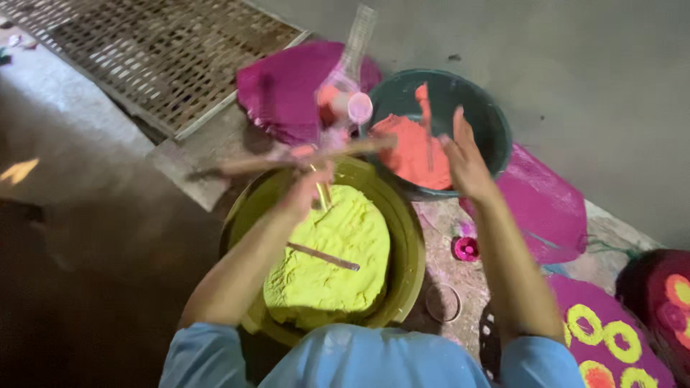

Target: The person uses a wooden hand press to stamp rings of yellow and orange dyed powder onto round pink trays, refilling the press from bowls of colored powder and arranging finished rings. They fill a tray with rings, then move the filled tray aside and continue pressing more rings.

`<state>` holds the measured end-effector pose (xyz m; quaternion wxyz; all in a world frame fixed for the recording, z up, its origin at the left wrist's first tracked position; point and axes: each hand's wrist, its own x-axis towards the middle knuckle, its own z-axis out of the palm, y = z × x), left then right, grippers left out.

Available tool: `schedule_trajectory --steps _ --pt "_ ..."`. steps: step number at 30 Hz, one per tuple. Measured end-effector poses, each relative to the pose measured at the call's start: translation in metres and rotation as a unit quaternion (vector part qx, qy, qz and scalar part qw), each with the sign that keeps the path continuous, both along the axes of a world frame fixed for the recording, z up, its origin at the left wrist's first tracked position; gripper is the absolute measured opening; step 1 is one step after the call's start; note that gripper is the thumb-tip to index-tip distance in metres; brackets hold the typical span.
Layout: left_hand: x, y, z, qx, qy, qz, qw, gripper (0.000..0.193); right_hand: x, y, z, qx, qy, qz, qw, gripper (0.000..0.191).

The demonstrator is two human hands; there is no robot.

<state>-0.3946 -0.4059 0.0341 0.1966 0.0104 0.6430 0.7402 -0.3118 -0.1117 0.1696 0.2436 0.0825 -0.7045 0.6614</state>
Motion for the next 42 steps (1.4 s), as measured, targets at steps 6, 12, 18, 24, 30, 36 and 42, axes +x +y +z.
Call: schedule_trajectory --steps 6,12,18,24,30,36,42 --pt "0.114 0.057 0.01 0.31 -0.049 -0.395 0.863 0.024 0.079 -0.062 0.005 -0.392 0.089 0.188 0.896 0.07" --pt "0.138 0.059 0.069 -0.107 0.404 -0.395 0.818 0.044 0.188 -0.024 0.023 0.058 0.12 0.026 0.991 0.062" --pt "0.181 0.072 0.127 -0.188 0.421 -0.449 0.765 0.026 0.252 -0.038 0.036 0.443 0.294 -0.072 0.844 0.058" --pt "0.235 0.133 0.128 -0.167 0.441 -0.542 0.696 0.046 0.319 -0.03 0.007 0.435 0.216 -0.152 0.861 0.058" --pt "0.29 0.226 0.117 -0.108 0.421 -0.59 0.681 0.066 0.443 0.092 -0.02 0.172 -0.228 0.015 0.958 0.093" --pt "0.364 0.301 0.041 -0.071 0.463 -0.428 0.773 0.087 0.557 0.168 -0.067 -0.169 -0.327 0.065 0.927 0.097" --pt "0.438 0.3 -0.097 -0.217 0.333 -0.19 0.898 0.115 0.627 0.203 -0.056 -0.248 -0.175 -0.044 0.952 0.093"
